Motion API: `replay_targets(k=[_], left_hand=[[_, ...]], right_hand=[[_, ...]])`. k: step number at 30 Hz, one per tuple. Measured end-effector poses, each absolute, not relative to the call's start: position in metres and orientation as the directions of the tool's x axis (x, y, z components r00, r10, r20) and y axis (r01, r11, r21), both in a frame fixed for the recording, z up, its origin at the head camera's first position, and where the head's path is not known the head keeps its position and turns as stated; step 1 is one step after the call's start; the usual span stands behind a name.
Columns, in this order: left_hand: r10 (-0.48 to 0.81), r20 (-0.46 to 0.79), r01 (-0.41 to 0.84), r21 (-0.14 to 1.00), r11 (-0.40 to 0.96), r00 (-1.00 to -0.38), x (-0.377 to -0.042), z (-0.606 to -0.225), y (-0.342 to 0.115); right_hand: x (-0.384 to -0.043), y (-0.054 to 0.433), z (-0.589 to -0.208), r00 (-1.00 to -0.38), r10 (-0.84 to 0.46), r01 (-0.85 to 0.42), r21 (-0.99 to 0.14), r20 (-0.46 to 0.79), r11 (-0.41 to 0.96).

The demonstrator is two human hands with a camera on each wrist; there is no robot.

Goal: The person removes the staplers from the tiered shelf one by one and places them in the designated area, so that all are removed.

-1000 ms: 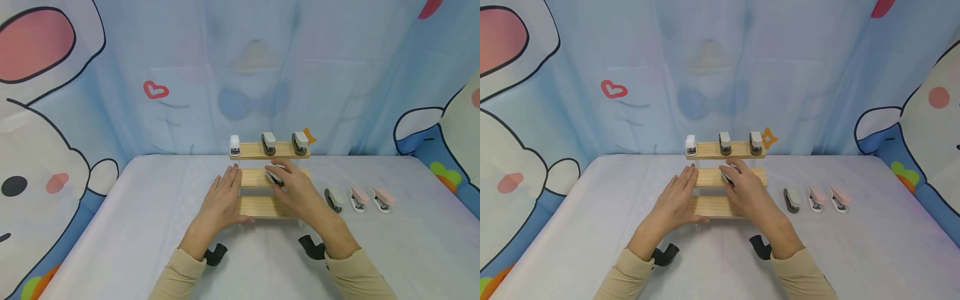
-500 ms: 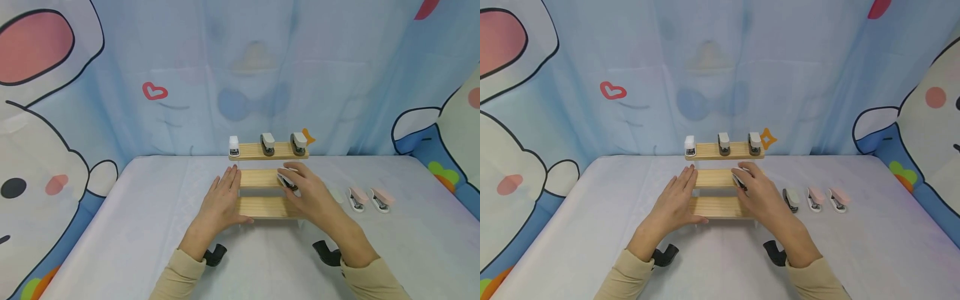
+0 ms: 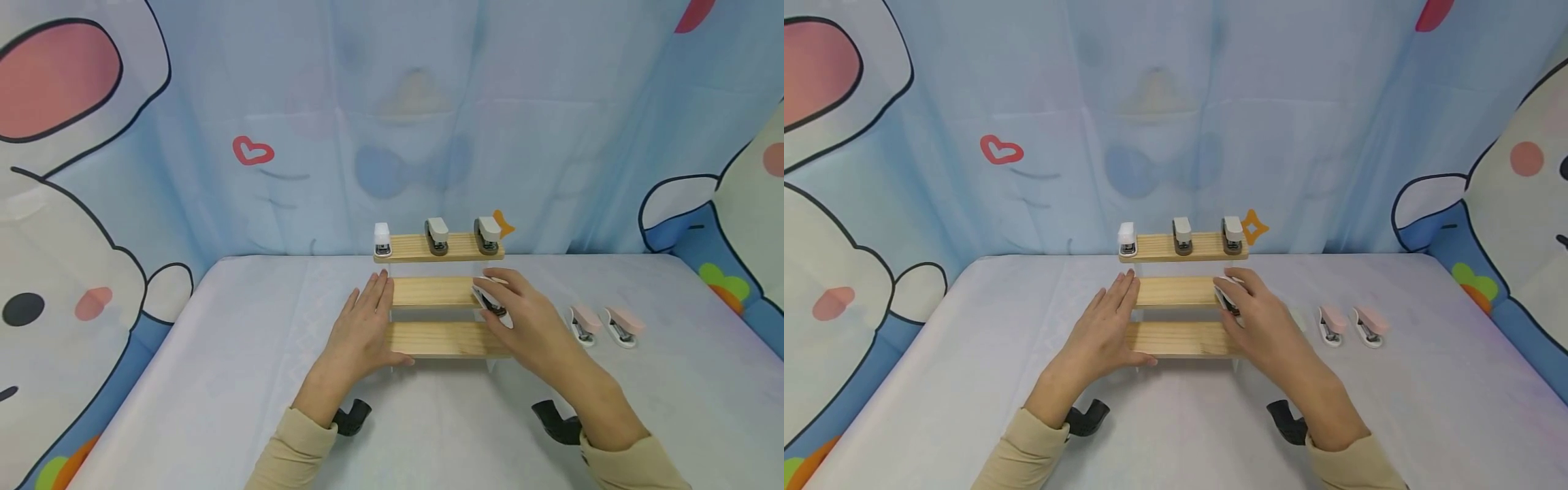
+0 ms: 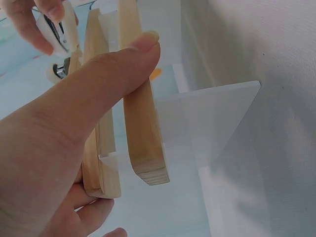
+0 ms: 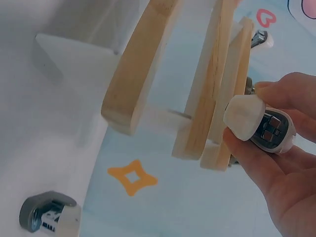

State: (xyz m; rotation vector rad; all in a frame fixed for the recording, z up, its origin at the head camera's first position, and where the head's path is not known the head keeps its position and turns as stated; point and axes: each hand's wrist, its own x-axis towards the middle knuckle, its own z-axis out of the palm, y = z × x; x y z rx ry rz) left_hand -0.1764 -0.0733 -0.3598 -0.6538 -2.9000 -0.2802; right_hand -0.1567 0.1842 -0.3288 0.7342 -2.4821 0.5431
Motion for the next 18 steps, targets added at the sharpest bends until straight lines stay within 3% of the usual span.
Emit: replay_targets(k=[18], left_hand=[[0.405, 0.19, 0.435, 0.156, 0.887, -0.894, -0.175, -0.36, -0.072]], right_hand=[[-0.138, 0.221, -0.33, -0.746, -0.348, -0.522, -0.173, 0.569, 0.835]])
